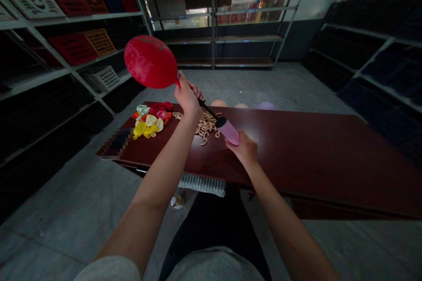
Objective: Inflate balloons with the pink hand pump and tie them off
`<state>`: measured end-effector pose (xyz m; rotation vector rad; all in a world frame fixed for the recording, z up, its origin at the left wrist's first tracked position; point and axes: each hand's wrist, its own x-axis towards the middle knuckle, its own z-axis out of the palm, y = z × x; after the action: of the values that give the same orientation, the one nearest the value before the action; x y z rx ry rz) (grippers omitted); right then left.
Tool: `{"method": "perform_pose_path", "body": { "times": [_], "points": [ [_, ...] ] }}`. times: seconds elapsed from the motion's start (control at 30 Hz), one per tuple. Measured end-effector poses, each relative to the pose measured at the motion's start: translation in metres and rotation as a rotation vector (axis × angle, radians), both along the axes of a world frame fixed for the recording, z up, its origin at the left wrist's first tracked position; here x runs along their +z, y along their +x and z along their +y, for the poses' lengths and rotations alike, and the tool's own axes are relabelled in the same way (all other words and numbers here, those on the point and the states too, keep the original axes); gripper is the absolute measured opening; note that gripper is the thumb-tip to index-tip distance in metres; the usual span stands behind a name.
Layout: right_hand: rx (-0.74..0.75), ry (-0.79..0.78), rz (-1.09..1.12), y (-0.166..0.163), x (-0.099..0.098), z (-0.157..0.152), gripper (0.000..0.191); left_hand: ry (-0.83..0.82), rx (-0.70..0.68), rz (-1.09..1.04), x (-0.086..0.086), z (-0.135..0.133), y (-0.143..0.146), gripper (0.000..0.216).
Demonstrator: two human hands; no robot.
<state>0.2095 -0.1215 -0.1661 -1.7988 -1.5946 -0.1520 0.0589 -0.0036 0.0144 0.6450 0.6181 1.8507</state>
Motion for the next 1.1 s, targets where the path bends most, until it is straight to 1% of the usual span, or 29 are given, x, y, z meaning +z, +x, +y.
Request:
{"method": "perform_pose_path", "body": {
  "times": [0.07, 0.17, 0.2, 0.27, 0.33, 0.43, 0.53, 0.63, 0.73, 0.8, 0.87, 1.0, 1.1],
  "points": [
    [-0.001, 0.001, 0.009, -0.001, 0.001, 0.000, 0.041, -0.002, -0.048, 0.037, -0.011, -0.007, 0.017, 0.054],
    [-0.020, -0.008, 0.008, -0.001, 0.001, 0.000, 0.042, -0.024, -0.101, 0.088, -0.035, -0.018, 0.039, 0.055],
    [-0.033, -0.016, 0.002, -0.001, 0.001, 0.000, 0.041, -0.055, -0.110, 0.089, -0.043, -0.021, 0.044, 0.055],
    [-0.057, -0.031, -0.016, -0.002, 0.001, 0.001, 0.041, -0.098, -0.103, 0.084, -0.055, -0.025, 0.051, 0.056],
    [-0.074, -0.034, -0.042, -0.002, 0.001, 0.001, 0.040, -0.135, -0.083, 0.075, -0.063, -0.024, 0.052, 0.058],
    [-0.069, -0.014, -0.090, -0.003, 0.000, 0.001, 0.040, -0.148, -0.069, 0.066, -0.068, -0.019, 0.046, 0.060],
    [-0.011, 0.015, -0.156, -0.007, -0.001, 0.000, 0.040, -0.147, -0.053, 0.034, -0.076, -0.013, 0.032, 0.057],
    [0.061, 0.010, -0.238, -0.013, -0.001, -0.002, 0.036, -0.209, -0.003, -0.020, -0.090, -0.006, 0.011, 0.054],
    [0.113, 0.001, -0.325, -0.016, -0.002, -0.003, 0.033, -0.305, 0.072, -0.074, -0.103, -0.001, -0.016, 0.051],
    [0.144, 0.005, -0.363, -0.016, -0.003, -0.003, 0.033, -0.350, 0.103, -0.107, -0.105, 0.001, -0.036, 0.049],
    [0.169, 0.012, -0.383, -0.016, -0.004, -0.003, 0.034, -0.363, 0.109, -0.134, -0.102, 0.002, -0.056, 0.049],
    [0.209, 0.000, -0.382, -0.019, -0.001, -0.003, 0.031, -0.344, 0.119, -0.167, -0.083, 0.007, -0.097, 0.049],
    [0.266, -0.010, -0.316, -0.021, 0.003, -0.003, 0.030, -0.301, 0.151, -0.150, -0.067, 0.012, -0.117, 0.048]
  ]
}}
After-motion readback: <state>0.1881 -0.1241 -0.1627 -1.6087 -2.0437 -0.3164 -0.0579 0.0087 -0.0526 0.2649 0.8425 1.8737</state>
